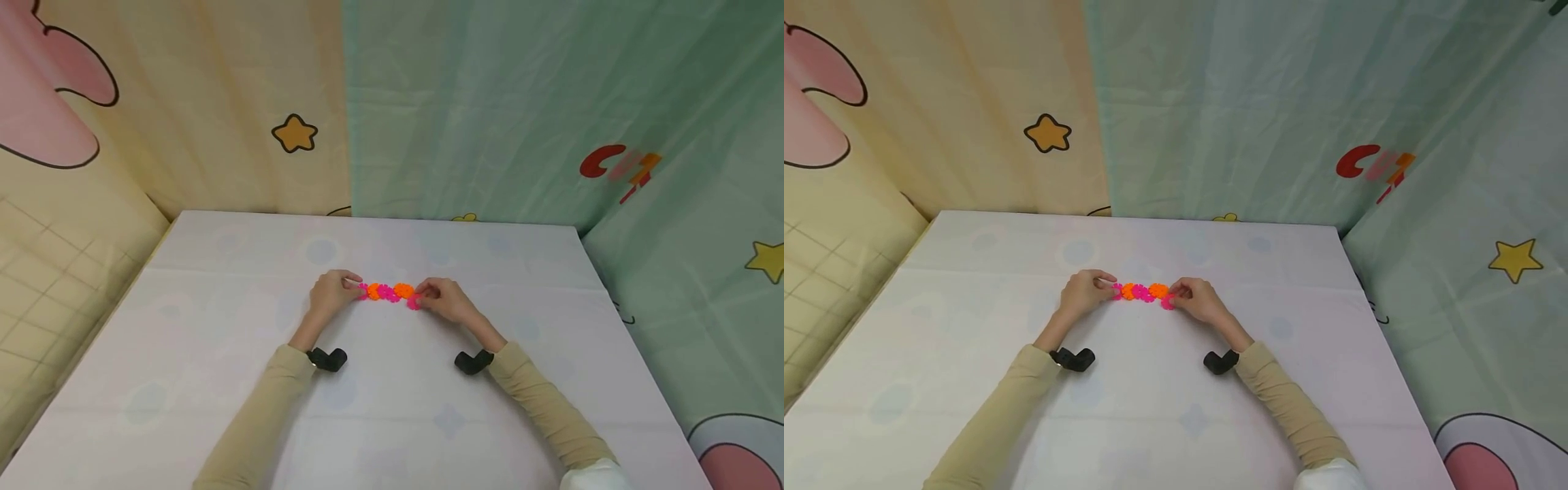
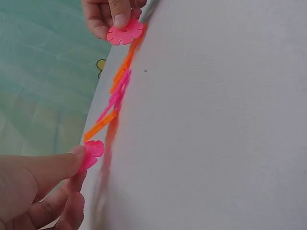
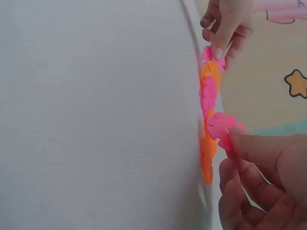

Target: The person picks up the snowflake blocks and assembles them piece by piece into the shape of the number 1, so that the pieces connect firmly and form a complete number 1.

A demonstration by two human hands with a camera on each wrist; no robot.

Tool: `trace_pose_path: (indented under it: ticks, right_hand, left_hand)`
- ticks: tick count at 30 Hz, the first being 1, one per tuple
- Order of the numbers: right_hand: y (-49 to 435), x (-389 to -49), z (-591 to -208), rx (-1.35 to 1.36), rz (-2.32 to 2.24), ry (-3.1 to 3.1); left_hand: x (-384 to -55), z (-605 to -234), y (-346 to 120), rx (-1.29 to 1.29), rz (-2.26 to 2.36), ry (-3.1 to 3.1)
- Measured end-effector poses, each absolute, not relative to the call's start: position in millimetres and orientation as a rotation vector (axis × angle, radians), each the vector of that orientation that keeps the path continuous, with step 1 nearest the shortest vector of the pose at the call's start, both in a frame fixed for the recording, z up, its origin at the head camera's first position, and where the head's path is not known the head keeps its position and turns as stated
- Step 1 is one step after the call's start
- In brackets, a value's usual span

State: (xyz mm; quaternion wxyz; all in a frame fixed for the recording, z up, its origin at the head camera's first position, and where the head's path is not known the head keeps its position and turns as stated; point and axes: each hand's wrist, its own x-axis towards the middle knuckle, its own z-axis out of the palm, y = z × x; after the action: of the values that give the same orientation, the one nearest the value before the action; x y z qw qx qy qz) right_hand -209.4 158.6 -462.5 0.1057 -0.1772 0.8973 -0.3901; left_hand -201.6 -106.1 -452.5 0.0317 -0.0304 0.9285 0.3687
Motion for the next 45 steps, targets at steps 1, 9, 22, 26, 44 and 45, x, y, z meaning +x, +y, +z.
trace_pose_path:
  ticks: [1, 9, 22, 26, 44, 45]
  right_hand:
    - [158, -210, -461, -0.507, -1.158, 2.644]
    - [155, -212, -448, -0.488, -1.212, 2.68]
    - [148, -217, -437, -0.489, -1.442, 2.681]
    - [145, -219, -434, -0.494, -1.495, 2.681]
    - [133, -221, -432, -0.559, -1.652, 2.719]
    - [132, -220, -431, -0.577, -1.654, 2.723]
  left_hand:
    - [-202, -450, -106, -0.103, 1.142, 2.855]
    - [-200, -433, -109, -0.065, 1.194, 2.846]
    - [-203, -424, -97, 0.074, 1.353, 2.751]
    - [-205, -423, -91, 0.112, 1.402, 2.735]
    - [-209, -424, -76, 0.078, 1.612, 2.57]
    - [-208, -424, -75, 0.077, 1.615, 2.562]
